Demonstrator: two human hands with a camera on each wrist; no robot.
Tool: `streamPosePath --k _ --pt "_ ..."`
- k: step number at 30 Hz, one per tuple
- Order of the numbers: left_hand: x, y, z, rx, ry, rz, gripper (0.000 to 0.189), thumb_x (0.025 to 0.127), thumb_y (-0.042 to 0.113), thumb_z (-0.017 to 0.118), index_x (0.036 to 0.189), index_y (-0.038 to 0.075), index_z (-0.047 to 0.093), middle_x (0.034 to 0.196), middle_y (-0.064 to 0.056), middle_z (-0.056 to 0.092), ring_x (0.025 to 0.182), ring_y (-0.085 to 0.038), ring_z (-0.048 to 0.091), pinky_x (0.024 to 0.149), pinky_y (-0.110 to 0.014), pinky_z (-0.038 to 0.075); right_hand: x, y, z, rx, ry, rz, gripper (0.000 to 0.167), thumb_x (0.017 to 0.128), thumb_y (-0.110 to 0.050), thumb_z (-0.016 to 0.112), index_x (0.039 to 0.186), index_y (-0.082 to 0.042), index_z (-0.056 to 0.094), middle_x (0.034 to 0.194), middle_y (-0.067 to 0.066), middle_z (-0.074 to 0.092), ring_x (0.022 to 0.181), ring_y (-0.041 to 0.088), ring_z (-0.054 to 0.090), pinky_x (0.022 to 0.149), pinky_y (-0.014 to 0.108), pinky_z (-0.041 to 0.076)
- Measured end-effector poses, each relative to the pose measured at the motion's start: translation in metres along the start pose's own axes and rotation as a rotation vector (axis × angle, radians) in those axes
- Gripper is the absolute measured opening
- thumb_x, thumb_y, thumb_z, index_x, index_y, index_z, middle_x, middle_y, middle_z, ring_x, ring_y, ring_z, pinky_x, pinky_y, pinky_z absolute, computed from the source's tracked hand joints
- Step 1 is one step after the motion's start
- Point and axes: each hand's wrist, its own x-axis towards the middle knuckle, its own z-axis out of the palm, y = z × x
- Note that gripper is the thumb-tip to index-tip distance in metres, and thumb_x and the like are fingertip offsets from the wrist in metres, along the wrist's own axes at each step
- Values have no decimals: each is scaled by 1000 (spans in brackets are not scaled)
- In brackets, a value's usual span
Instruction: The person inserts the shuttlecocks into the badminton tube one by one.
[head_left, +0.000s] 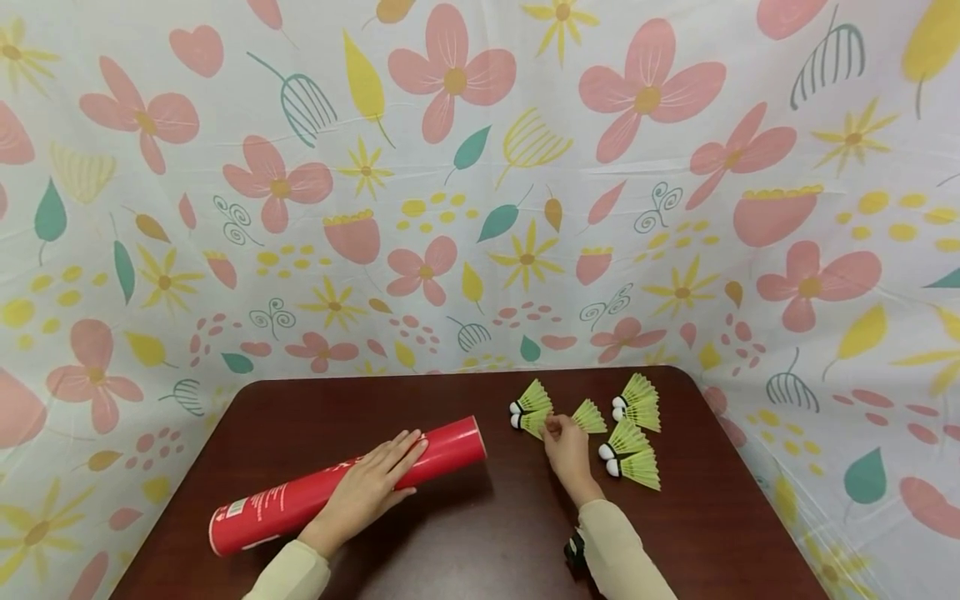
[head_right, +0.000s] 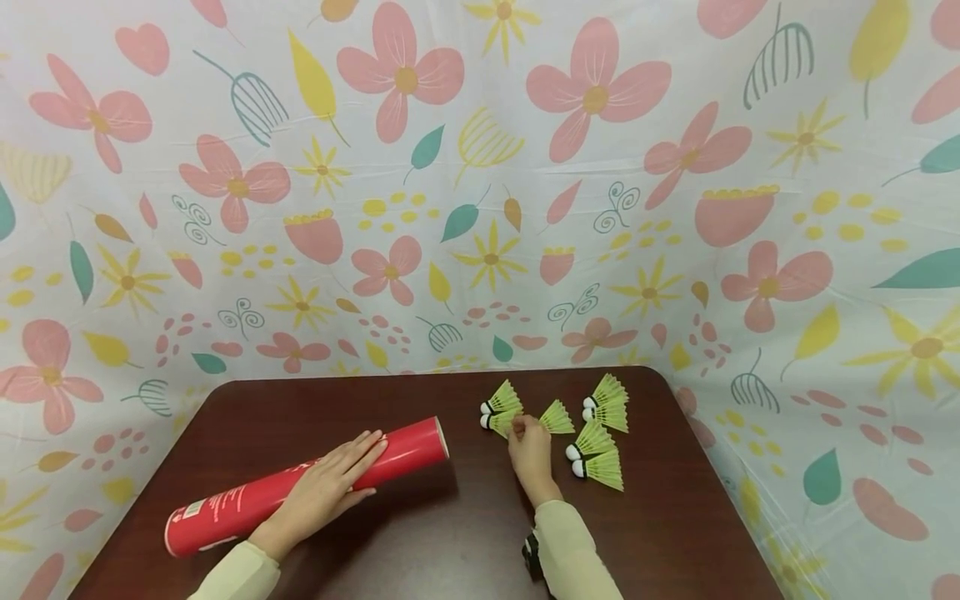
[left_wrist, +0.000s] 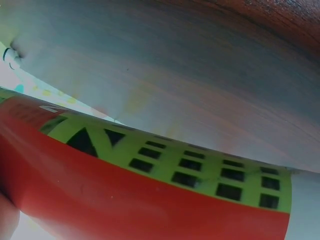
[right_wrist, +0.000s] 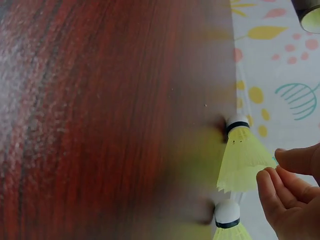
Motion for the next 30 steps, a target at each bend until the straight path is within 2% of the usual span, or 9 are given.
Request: streamPosePath --k 5,13,21,25,30 --pt "-1 1 1 -9 -2 -5 94 67 26 88 146 8 42 151 -9 39 131 -29 47 101 -41 44 -1 3 1 -33 -25 31 9 85 1 69 90 8 67 83 19 67 72 29 64 59 37 54" --pt "1 1 2 -6 -20 -9 93 69 28 87 147 9 40 151 -9 38 131 -28 46 102 -41 43 -3 6 0 -55 -83 65 9 87 -1 67 91 7 68 82 17 67 71 27 63 58 36 53" --pt "2 1 0 -16 -14 -12 94 67 25 88 146 9 41 149 -10 41 133 -27 44 102 -42 44 -3 7 -3 -44 -68 23 6 86 2 68 90 6 69 80 15 68 68 25 63 55 31 52" --pt "2 1 0 -16 -13 -12 93 67 25 88 146 9 41 150 -9 40 132 -27 45 101 -42 44 -4 6 -6 -3 -73 7 5 85 2 69 89 5 69 80 14 68 68 25 63 56 32 52" --pt "0 1 0 -11 -13 -15 92 68 27 88 146 9 42 151 -8 38 131 -28 47 102 -41 43 -6 1 -10 56 -67 -81 4 83 3 70 88 4 70 77 9 68 63 16 60 51 28 49"
